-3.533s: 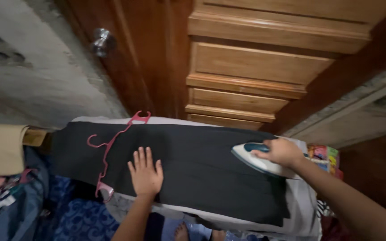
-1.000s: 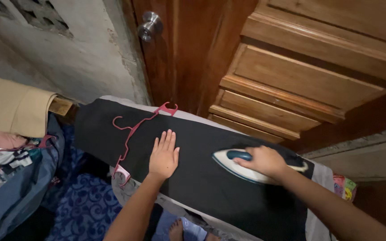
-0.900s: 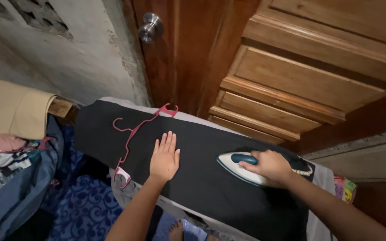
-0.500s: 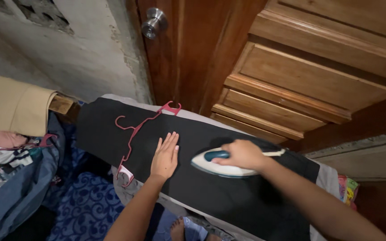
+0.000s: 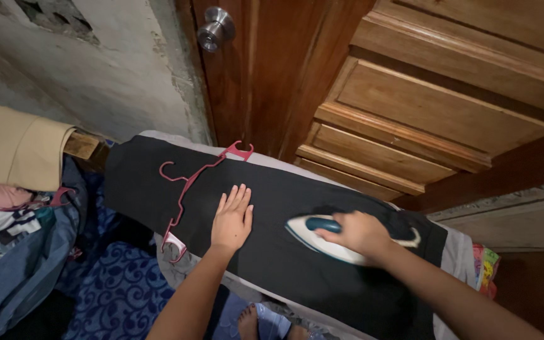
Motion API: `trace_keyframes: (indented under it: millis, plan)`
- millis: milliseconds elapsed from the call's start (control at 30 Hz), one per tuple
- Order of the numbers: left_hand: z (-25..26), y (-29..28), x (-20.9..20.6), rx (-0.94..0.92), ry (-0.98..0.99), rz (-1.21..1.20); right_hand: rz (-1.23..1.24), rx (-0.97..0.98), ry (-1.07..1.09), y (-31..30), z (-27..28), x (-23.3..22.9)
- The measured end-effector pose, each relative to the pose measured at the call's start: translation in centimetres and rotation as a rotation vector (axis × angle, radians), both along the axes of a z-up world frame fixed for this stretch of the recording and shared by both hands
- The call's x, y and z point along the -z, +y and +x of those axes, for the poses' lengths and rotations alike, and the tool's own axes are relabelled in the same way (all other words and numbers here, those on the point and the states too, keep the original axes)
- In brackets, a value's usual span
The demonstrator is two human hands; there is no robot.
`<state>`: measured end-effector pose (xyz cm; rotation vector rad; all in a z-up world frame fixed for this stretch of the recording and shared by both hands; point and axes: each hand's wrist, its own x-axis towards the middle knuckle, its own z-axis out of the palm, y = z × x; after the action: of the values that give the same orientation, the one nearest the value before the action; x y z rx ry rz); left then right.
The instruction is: The person irons a black garment on an ironing board. They first pick up a hanger from a pile of clothes, place the garment on the board, and then use an iron to smooth the fabric. The person moves the iron back and forth across the garment to remove wrinkles.
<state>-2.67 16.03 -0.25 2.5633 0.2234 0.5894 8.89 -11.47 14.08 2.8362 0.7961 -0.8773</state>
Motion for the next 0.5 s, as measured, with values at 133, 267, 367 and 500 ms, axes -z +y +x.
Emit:
trace_keyframes:
  millis: [133, 267, 367, 500]
  plan:
    - [0.1, 0.0, 0.0, 0.002, 0.01, 0.017, 0.111, -0.055, -0.148, -4.0, -0.7, -0.3]
    - [0.1, 0.0, 0.0, 0.002, 0.011, -0.004, 0.189, -0.054, -0.207, -4.8, -0.8, -0.3]
    - [0.3, 0.0, -0.1, 0.004, 0.011, -0.015, 0.099, -0.013, -0.174, -3.9, -0.5, -0.2]
    - [0.0, -0.2, -0.4, 0.01, 0.014, -0.036, 0.147, 0.038, -0.115, -0.3, 0.0, 0.0]
